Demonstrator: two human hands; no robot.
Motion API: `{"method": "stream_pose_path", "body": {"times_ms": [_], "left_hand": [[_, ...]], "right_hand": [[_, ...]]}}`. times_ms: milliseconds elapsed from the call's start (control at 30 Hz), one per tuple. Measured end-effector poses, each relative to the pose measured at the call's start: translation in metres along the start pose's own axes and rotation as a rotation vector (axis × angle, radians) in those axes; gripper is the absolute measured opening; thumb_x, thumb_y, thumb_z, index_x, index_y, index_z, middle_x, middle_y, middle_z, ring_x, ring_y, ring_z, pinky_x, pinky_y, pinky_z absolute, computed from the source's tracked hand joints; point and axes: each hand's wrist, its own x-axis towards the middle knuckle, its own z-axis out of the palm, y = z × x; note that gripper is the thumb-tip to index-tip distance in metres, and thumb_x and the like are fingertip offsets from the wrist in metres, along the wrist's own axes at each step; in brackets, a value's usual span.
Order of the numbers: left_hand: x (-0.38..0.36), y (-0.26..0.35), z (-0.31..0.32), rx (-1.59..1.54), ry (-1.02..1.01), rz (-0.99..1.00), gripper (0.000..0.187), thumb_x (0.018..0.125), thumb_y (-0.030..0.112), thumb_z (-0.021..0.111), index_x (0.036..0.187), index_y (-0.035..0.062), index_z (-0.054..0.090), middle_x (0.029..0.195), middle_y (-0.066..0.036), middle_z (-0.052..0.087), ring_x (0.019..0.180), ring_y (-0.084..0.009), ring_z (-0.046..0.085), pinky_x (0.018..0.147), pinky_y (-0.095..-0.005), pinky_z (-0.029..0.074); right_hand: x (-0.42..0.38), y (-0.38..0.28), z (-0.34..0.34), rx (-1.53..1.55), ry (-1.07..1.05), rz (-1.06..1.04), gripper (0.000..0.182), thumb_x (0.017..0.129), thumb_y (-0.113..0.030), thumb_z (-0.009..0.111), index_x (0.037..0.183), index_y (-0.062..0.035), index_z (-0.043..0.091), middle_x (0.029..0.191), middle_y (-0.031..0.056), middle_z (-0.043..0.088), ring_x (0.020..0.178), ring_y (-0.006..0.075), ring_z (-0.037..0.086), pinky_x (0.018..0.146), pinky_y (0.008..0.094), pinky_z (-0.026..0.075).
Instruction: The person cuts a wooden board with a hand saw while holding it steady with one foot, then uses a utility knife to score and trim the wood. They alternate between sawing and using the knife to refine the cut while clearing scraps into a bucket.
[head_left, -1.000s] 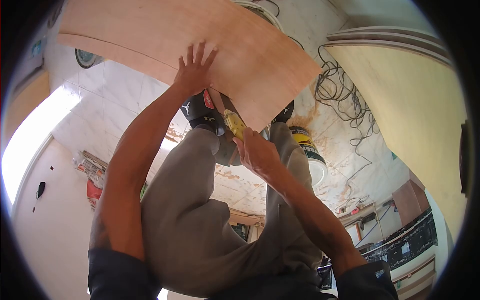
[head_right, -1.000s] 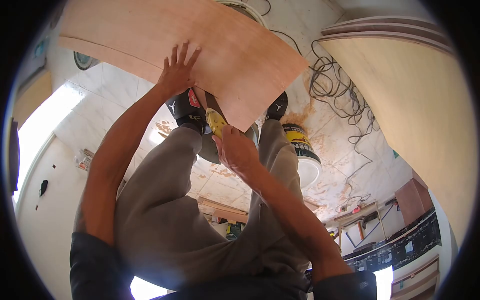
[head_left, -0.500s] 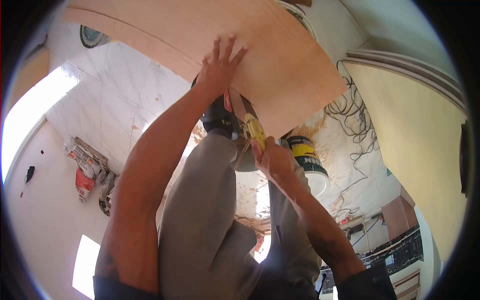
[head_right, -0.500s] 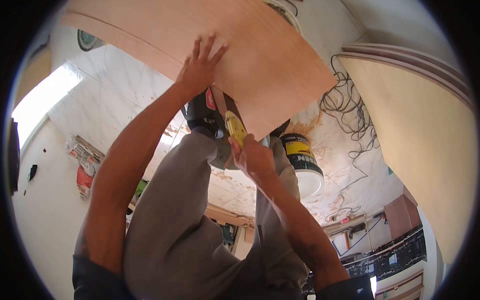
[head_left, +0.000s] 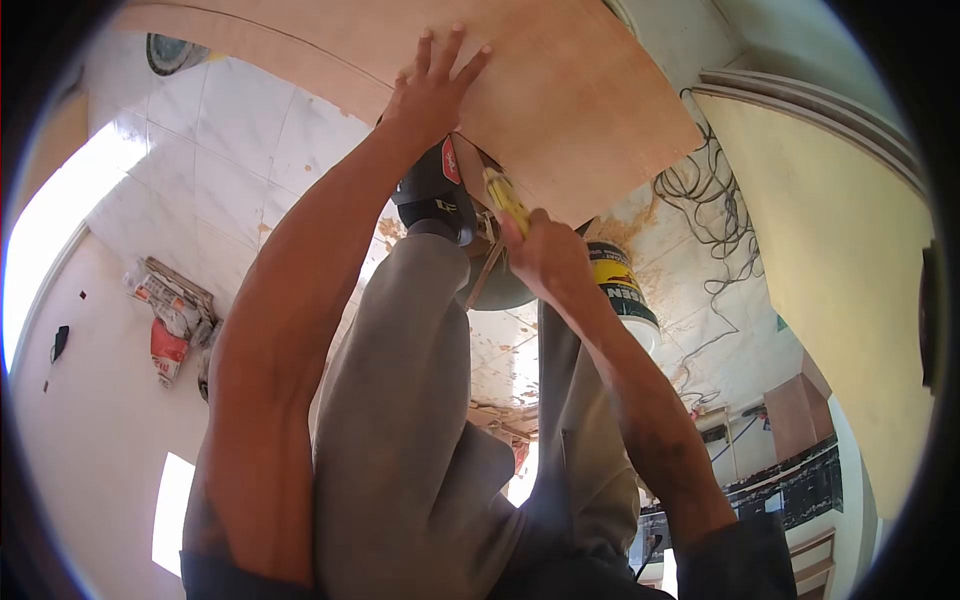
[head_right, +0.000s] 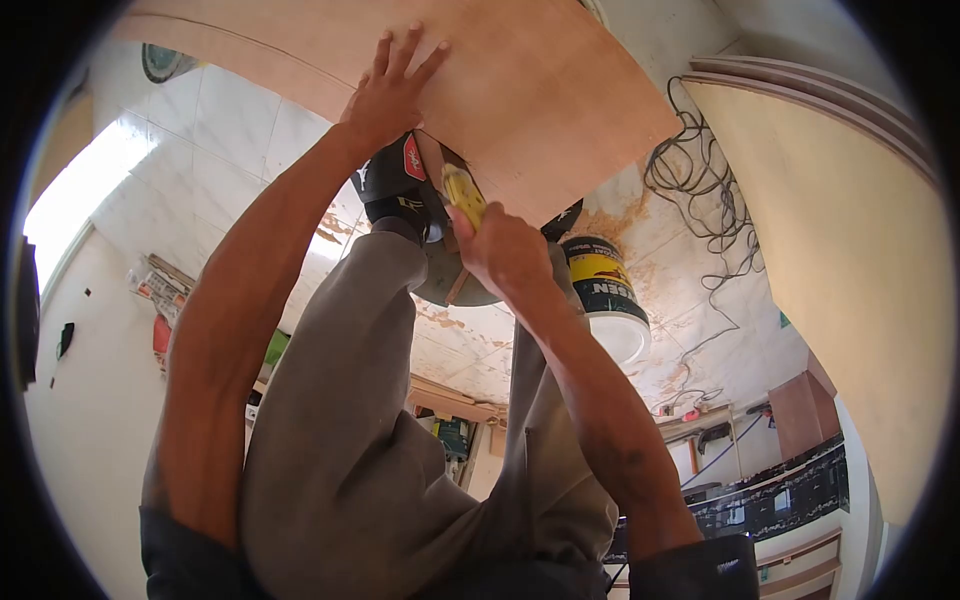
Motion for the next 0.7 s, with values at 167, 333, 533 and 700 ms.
{"method": "stream_pose_path", "body": {"times_ms": [167,333,533,700], "left_hand": [[-0.005,0.002,0.001,-0.045,-0.013,-0.012,0.111,0.072,0.011,0.081,0.159,0.0382,0.017,0.168,-0.008,0.002,0.151,-0.0476,0.014,0.102,-0.0653,0.049],[0.0,0.004,-0.001,-0.028,-0.003,-0.026,0.111,0.072,0.012,0.082,0.159,0.0383,0.018,0.169,-0.006,0.002,0.151,-0.0467,0.015,0.1,-0.0638,0.051],[-0.004,0.006,0.005,-0.021,0.016,-0.033,0.108,0.075,0.013,0.081,0.159,0.0398,0.018,0.169,-0.005,0.005,0.151,-0.0447,0.016,0.101,-0.0623,0.051],[0.001,0.002,0.003,0.04,-0.009,-0.05,0.111,0.077,0.015,0.082,0.16,0.0405,0.013,0.169,-0.005,0.003,0.152,-0.0423,0.014,0.1,-0.0603,0.052]], "right_hand": [[0.027,-0.014,0.008,-0.008,0.034,-0.009,0.066,0.102,-0.058,0.044,0.084,0.0027,0.062,0.066,0.023,0.067,0.064,0.0414,0.07,0.057,0.0472,0.057],[-0.12,-0.003,-0.082,0.002,-0.198,0.119,0.055,0.1,-0.051,0.055,0.088,0.0028,0.058,0.058,0.0219,0.063,0.054,0.0402,0.067,0.051,0.0475,0.055],[-0.011,0.009,-0.016,0.028,-0.105,0.016,0.06,0.101,-0.053,0.049,0.086,0.0035,0.06,0.063,0.0253,0.065,0.059,0.0423,0.068,0.055,0.049,0.055],[0.048,-0.009,0.014,0.064,0.002,-0.032,0.064,0.102,-0.054,0.044,0.089,0.0057,0.063,0.071,0.0298,0.066,0.07,0.0487,0.068,0.067,0.053,0.055]]}}
